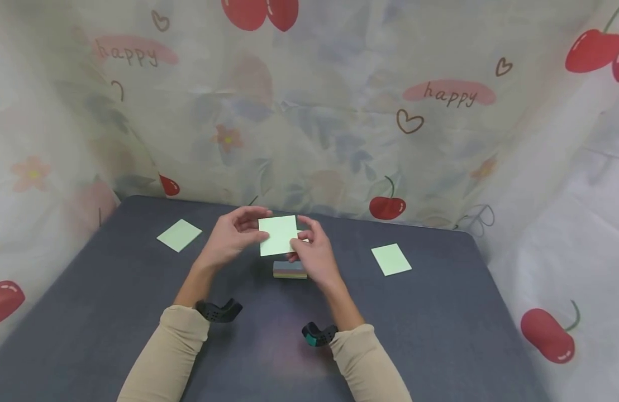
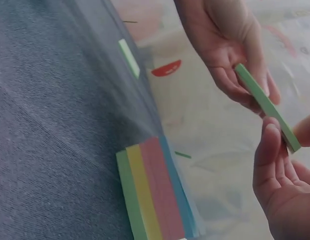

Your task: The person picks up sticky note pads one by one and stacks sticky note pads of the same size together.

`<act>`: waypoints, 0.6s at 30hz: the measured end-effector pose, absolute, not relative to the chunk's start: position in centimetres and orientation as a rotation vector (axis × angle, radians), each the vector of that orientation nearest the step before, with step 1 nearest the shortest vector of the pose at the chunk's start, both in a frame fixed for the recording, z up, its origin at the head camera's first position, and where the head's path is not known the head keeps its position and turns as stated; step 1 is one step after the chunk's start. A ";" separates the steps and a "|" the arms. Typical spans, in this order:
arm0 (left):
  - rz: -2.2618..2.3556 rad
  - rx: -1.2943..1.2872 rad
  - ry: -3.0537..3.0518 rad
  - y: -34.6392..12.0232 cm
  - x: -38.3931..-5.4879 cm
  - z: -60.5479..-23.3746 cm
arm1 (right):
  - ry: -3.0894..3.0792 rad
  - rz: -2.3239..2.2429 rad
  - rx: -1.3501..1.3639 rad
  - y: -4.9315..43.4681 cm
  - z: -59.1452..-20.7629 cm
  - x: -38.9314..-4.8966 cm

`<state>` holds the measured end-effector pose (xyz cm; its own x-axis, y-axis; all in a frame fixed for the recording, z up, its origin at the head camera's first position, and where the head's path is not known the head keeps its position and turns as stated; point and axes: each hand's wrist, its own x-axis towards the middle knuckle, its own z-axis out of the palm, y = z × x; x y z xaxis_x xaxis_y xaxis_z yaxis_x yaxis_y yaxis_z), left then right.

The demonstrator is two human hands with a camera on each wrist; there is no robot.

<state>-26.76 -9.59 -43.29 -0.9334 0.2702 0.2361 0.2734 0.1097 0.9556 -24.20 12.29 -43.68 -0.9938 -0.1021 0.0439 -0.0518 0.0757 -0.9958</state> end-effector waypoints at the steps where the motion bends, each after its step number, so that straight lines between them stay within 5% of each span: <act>1: -1.985 -0.569 -2.353 -9.4 -26.7 -43.3 | 2.276 -2.108 -0.168 12.5 -43.7 -24.2; 18: -1.557 -0.660 -2.666 -8.6 -25.0 -43.2 | 2.269 -2.146 -0.177 13.9 -43.6 -23.5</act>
<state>-25.03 -8.59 -43.23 -0.9124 0.3607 0.1932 0.3454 0.4260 0.8362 -23.51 13.90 -43.64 -0.9935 -0.0915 0.0674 -0.0724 0.0522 -0.9960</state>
